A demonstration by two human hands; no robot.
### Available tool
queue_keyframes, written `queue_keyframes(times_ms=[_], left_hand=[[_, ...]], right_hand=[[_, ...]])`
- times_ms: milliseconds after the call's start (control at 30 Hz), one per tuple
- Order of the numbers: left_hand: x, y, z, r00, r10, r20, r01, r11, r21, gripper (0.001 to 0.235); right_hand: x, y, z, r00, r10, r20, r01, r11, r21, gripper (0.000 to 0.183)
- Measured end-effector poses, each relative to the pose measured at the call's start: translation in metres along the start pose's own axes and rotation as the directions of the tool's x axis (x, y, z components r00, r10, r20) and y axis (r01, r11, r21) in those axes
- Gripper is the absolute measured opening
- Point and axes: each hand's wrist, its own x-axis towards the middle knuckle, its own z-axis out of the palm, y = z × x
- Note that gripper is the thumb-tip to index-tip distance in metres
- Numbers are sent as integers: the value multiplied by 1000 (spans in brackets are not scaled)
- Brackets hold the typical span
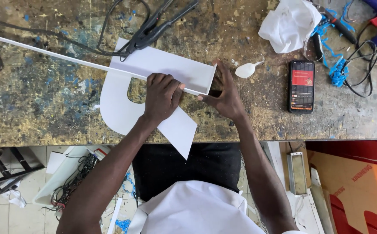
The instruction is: Assembling a 3D sign letter by gluing and heat-bending a plastic strip around the perimeter of a letter 'R'.
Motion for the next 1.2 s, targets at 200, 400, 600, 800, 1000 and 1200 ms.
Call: queue_keyframes(times_ms=[200, 400, 600, 800, 1000, 1200], left_hand=[[-1, 11, 4, 998, -52, -19, 52, 998, 31, 39], [5, 1, 14, 996, -62, 70, 65, 997, -35, 32], [5, -17, -32, 994, 32, 105, -17, 990, -139, 39], [-11, -35, -31, 997, 48, 65, -49, 999, 9, 32], [-9, -24, -17, 996, 83, -20, -81, 991, 104, 28], [-9, -18, -13, 995, 71, -71, -59, 986, 158, 26]], right_hand=[[7, -3, -6, 999, 4, 46, -5, 1000, 10, 130], [12, 6, -7, 997, -4, 83, 0, 999, 48, 126], [5, 0, -11, 995, 71, 64, -75, 995, 67, 123], [2, -5, -4, 1000, -1, 8, 2, 998, -60, 115], [2, 14, 0, 996, -43, -82, 53, 991, 121, 85], [3, -33, 43, 910, -315, -272, 89, 786, -612, 52]])
